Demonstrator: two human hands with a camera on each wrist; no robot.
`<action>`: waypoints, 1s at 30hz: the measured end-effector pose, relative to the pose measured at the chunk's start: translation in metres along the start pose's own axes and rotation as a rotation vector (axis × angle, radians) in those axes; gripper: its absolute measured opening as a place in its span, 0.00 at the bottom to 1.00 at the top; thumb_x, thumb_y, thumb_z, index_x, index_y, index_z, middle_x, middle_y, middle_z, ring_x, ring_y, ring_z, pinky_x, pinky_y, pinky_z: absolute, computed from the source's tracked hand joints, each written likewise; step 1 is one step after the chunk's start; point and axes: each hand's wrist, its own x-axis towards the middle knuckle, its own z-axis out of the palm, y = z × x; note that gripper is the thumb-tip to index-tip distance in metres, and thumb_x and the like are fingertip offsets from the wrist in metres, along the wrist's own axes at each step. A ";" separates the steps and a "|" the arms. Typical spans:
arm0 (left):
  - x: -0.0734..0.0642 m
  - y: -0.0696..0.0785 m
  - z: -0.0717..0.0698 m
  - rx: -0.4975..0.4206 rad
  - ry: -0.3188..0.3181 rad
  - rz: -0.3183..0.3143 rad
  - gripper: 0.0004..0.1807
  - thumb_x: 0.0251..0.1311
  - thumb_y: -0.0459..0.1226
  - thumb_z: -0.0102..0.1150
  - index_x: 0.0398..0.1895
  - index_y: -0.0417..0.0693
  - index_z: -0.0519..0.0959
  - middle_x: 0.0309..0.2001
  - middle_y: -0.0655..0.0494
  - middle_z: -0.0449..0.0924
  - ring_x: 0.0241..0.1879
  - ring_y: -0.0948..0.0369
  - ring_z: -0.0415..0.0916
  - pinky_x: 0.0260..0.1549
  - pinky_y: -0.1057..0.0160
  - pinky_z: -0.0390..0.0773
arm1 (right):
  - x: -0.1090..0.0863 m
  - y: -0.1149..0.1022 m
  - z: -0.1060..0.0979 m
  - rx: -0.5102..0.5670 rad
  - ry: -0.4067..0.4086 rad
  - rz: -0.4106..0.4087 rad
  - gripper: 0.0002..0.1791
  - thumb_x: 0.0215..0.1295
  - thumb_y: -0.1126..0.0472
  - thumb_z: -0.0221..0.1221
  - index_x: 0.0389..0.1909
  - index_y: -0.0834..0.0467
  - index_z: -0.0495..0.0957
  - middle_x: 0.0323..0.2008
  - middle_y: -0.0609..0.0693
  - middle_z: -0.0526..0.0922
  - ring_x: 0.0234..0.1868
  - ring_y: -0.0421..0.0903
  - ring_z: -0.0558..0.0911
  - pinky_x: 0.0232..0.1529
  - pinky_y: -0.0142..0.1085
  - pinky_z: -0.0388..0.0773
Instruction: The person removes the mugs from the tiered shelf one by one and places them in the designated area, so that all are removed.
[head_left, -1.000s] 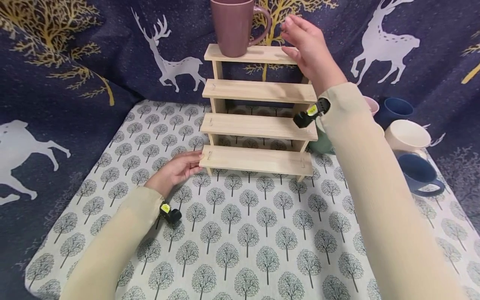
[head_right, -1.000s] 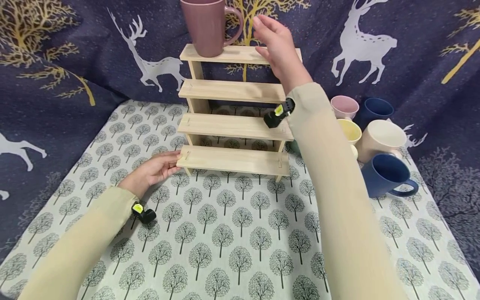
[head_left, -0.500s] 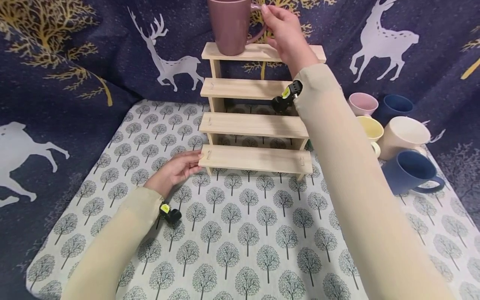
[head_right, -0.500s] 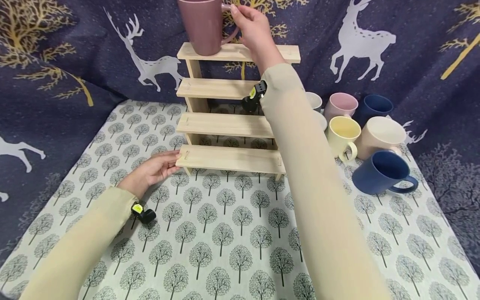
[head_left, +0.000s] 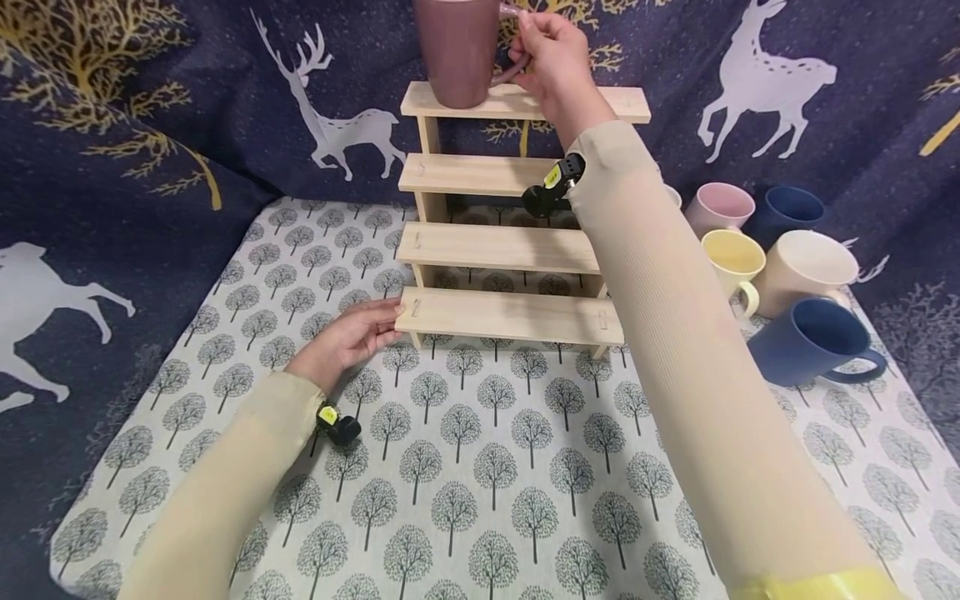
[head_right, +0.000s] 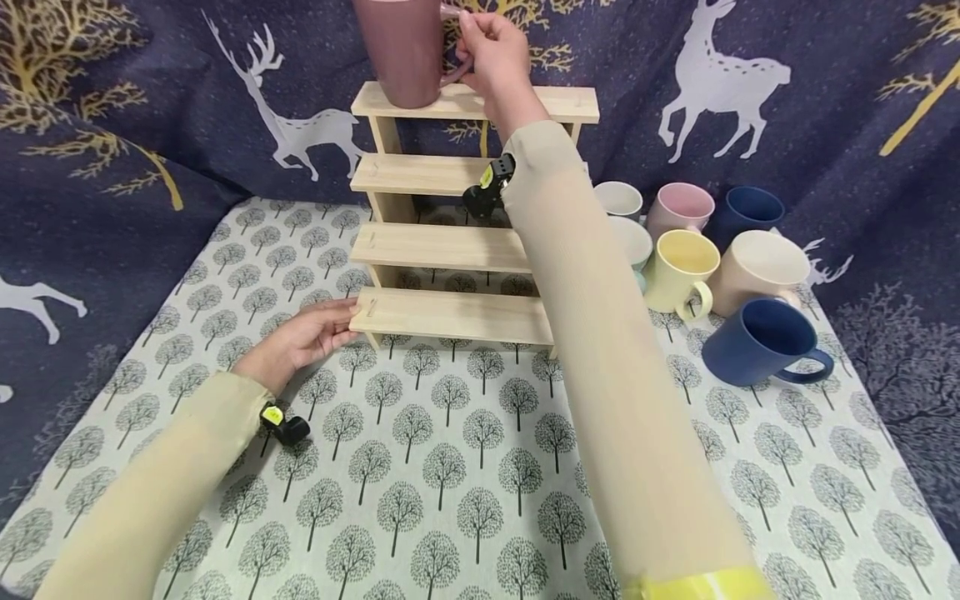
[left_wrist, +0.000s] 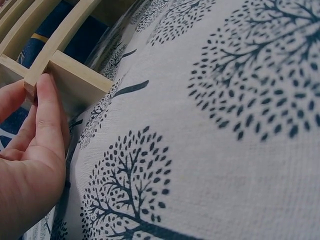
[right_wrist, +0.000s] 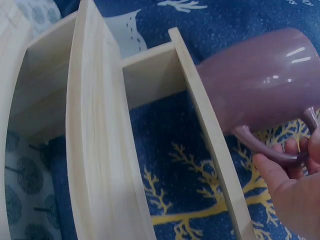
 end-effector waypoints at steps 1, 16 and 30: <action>0.000 0.000 0.000 0.006 0.004 -0.001 0.33 0.76 0.29 0.46 0.80 0.35 0.49 0.36 0.55 0.88 0.33 0.64 0.87 0.37 0.78 0.89 | 0.000 0.000 0.001 0.011 0.011 0.006 0.09 0.77 0.58 0.52 0.39 0.57 0.76 0.31 0.46 0.74 0.35 0.39 0.75 0.53 0.33 0.87; 0.001 -0.002 0.000 -0.018 0.006 -0.008 0.34 0.75 0.29 0.48 0.79 0.35 0.49 0.38 0.54 0.88 0.35 0.63 0.88 0.40 0.77 0.90 | -0.007 0.007 0.006 0.079 0.043 -0.020 0.14 0.76 0.59 0.53 0.30 0.61 0.74 0.29 0.48 0.72 0.35 0.40 0.74 0.32 0.30 0.80; 0.003 0.000 0.002 0.012 0.008 -0.007 0.34 0.76 0.30 0.48 0.80 0.34 0.48 0.38 0.56 0.87 0.35 0.65 0.87 0.40 0.78 0.89 | -0.017 -0.003 -0.011 0.081 0.008 -0.090 0.14 0.77 0.59 0.53 0.31 0.62 0.77 0.30 0.49 0.74 0.35 0.40 0.74 0.40 0.30 0.86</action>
